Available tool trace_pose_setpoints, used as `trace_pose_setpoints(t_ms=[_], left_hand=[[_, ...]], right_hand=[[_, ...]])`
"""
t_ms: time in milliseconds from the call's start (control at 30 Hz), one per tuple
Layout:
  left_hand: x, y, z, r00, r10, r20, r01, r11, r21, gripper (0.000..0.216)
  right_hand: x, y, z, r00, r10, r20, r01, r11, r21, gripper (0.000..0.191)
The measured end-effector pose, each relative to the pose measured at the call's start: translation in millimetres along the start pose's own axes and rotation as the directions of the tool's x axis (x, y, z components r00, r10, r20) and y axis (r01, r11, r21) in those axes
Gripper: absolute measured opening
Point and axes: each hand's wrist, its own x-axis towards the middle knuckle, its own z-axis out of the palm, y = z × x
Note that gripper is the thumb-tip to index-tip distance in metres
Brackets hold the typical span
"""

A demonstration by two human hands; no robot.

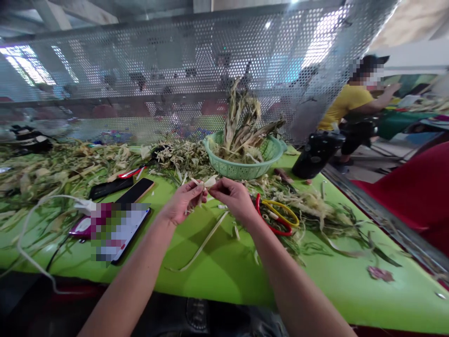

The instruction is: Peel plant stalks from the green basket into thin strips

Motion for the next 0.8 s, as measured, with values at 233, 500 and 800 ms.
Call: trace_pose_setpoints(t_ms=[233, 500, 800], left_hand=[[9.5, -7.0, -9.6, 0.973, 0.216, -0.081, -0.166, 0.898, 0.408, 0.032], [3.1, -4.6, -7.3, 0.953, 0.289, 0.086, -0.223, 0.483, 0.847, 0.009], [-1.9, 0.1, -1.6, 0.958, 0.026, 0.287, -0.149, 0.896, 0.418, 0.029]], right_hand=[[-7.3, -8.4, 8.6, 0.956, -0.286, 0.069, 0.283, 0.829, -0.482, 0.011], [-9.6, -15.3, 5.9, 0.914, -0.382, 0.136, 0.382, 0.701, -0.602, 0.015], [-1.7, -8.7, -9.7, 0.992, -0.086, -0.091, 0.078, 0.992, -0.095, 0.014]])
